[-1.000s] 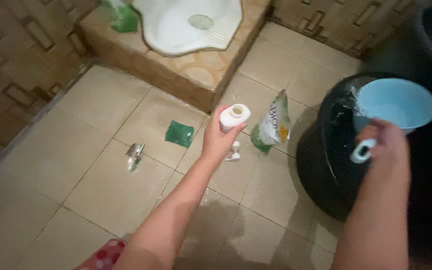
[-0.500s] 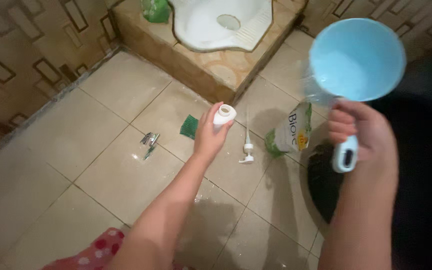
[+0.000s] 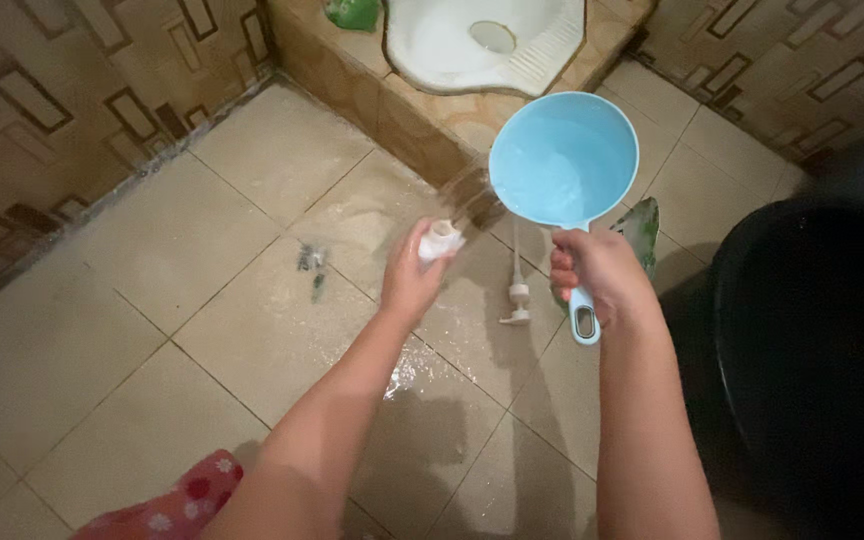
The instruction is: The person rinses a dispenser bottle with water from a water dipper, pours liquid soap into the bottle from a refill pouch, and secures the pump cap back onto the bottle. The person then places the refilled bottle and a sponge onto a bathroom shelf.
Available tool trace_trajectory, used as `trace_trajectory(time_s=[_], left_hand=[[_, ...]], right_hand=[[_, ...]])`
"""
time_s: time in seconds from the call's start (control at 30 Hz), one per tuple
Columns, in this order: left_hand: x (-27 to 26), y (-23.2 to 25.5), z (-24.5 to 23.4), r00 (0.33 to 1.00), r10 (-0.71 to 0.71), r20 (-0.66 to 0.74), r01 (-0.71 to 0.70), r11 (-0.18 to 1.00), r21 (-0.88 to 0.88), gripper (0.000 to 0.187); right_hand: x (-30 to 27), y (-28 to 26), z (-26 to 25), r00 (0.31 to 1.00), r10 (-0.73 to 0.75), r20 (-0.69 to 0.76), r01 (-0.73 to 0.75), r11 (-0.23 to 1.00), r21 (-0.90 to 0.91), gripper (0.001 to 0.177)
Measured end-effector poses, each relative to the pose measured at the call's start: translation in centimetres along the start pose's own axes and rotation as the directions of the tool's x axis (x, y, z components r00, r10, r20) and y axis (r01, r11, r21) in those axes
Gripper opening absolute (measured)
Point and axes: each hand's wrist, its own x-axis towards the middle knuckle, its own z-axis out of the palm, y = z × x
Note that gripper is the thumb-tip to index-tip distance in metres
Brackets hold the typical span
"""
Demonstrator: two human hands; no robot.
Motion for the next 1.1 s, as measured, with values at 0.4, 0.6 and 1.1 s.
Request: trace_trajectory(time_s=[0.4, 0.6, 1.1], left_hand=[[0.5, 3.3, -0.6, 0.978, -0.144, 0.150, 0.143, 0.990, 0.018, 0.060], [1.3, 3.1, 0.2, 0.991, -0.057, 0.125, 0.051, 0.997, 0.054, 0.064], [4.7, -3.4, 5.5, 0.620, -0.564, 0.545, 0.680, 0.039, -0.732, 0.056]], right_hand=[[-1.1, -0.3, 1.3, 0.990, -0.109, -0.088, 0.088, 0.972, -0.219, 0.010], [-0.9, 0.4, 1.1, 0.987, -0.116, -0.113, 0.083, 0.961, -0.264, 0.011], [0.0, 1.2, -0.4, 0.999, -0.040, -0.019, 0.037, 0.989, -0.142, 0.009]])
